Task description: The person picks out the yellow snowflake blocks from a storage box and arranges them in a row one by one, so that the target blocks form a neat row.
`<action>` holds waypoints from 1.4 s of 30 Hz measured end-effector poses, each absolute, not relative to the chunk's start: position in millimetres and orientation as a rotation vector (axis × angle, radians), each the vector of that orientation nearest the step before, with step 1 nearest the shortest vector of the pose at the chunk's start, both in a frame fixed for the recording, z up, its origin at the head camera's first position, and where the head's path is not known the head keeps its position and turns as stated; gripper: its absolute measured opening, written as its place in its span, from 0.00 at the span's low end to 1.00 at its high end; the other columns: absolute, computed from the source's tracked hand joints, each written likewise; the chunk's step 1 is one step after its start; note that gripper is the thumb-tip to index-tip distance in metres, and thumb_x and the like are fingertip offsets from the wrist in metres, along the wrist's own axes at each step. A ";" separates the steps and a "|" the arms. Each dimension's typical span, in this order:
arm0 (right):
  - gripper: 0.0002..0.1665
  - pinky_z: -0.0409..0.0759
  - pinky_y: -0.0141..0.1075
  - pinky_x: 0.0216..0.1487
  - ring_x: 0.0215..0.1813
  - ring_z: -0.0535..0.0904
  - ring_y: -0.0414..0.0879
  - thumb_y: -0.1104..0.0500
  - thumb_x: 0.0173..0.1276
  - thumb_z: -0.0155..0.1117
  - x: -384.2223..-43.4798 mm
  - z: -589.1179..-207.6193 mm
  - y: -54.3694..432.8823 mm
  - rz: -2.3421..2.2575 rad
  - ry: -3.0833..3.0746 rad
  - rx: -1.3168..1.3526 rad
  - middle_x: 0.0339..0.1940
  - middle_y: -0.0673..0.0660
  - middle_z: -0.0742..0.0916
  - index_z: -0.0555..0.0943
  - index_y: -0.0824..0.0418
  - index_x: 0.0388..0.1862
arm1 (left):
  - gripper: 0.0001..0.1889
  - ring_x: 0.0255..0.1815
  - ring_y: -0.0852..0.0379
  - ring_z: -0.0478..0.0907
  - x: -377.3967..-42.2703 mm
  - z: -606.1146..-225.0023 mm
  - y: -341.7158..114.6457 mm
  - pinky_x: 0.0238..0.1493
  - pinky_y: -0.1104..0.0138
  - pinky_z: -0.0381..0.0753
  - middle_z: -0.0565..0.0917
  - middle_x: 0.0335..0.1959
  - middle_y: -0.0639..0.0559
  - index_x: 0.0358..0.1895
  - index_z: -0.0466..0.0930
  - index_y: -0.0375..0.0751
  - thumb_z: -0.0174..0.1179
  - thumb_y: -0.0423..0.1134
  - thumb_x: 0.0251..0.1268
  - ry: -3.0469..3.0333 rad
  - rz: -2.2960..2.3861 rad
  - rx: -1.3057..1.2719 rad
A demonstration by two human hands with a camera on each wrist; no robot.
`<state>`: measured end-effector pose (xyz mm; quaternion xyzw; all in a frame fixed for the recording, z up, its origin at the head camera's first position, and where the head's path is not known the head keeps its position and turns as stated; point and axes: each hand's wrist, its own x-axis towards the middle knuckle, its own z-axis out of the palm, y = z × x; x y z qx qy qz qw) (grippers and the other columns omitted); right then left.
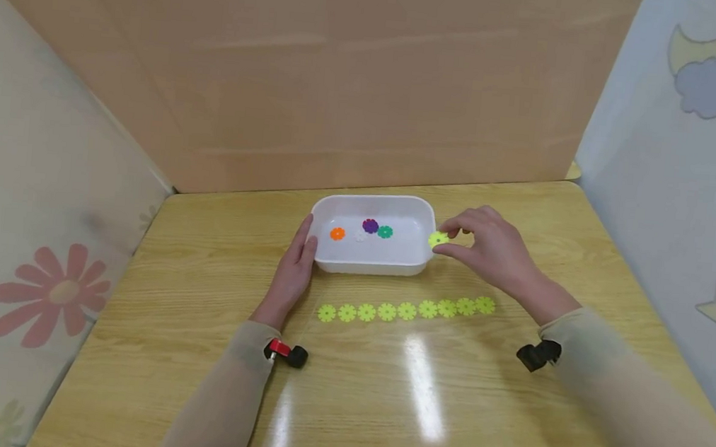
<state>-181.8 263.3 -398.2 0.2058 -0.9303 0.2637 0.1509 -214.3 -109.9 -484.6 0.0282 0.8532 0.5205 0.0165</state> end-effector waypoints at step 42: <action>0.16 0.73 0.27 0.41 0.41 0.80 0.41 0.62 0.67 0.85 -117.0 -475.5 367.2 0.765 -2.851 0.371 0.41 0.49 0.91 0.93 0.62 0.52 | 0.30 0.91 0.52 0.51 -216.0 -484.0 -109.2 0.88 0.46 0.54 0.55 0.91 0.65 0.90 0.47 0.81 0.41 0.60 0.93 2.637 1.622 0.073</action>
